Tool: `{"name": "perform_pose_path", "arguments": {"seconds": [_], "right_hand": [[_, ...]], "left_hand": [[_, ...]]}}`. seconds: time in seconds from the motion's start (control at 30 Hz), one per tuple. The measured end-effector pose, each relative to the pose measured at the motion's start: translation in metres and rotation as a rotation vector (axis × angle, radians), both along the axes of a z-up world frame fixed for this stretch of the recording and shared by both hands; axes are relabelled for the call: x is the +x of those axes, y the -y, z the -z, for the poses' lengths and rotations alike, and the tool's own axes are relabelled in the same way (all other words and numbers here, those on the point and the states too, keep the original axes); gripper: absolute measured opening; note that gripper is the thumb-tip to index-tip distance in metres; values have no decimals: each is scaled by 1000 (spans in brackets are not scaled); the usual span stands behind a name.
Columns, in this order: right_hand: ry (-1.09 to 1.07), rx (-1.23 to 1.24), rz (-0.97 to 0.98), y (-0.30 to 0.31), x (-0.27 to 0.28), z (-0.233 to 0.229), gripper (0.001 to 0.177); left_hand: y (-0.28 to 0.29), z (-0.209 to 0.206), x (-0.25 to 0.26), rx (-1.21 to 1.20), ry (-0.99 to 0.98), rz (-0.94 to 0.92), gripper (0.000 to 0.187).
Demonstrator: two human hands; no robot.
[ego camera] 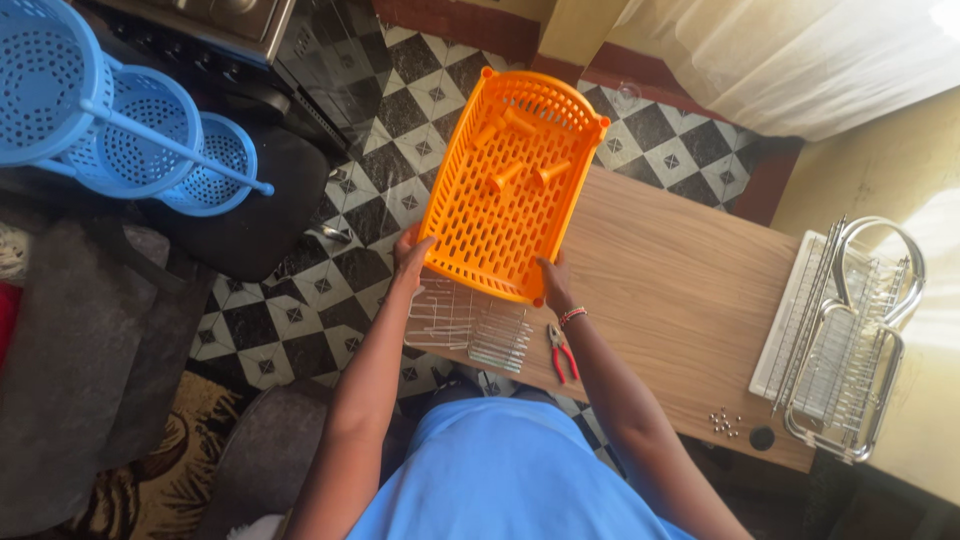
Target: The person assembles a metal wire storage rack by attaching a wire mesh panel to a metal frame on a table. They then disassemble a green plastic three-tier basket stand, remove the top basket, and place it on the table.
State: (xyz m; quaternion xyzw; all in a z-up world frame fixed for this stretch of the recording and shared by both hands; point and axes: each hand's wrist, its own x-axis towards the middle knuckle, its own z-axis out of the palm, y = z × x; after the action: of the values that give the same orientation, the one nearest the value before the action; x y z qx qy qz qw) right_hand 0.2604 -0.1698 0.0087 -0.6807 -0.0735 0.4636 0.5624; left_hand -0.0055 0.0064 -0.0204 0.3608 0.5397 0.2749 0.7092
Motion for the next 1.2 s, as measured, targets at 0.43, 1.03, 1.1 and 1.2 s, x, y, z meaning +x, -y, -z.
{"name": "perform_pose_path", "arguments": {"seconds": [0.43, 1.03, 1.1, 1.2], "right_hand": [[224, -11, 10, 23, 41, -26, 60], [143, 317, -356, 109, 25, -64, 45], [92, 349, -437, 112, 3, -66, 45], [36, 371, -576, 126, -33, -65, 44]], "left_hand": [[65, -65, -8, 311, -64, -443, 40], [322, -92, 28, 412, 89, -842, 32], [348, -98, 6, 429, 101, -913, 33], [393, -99, -25, 445, 102, -1030, 35]]}}
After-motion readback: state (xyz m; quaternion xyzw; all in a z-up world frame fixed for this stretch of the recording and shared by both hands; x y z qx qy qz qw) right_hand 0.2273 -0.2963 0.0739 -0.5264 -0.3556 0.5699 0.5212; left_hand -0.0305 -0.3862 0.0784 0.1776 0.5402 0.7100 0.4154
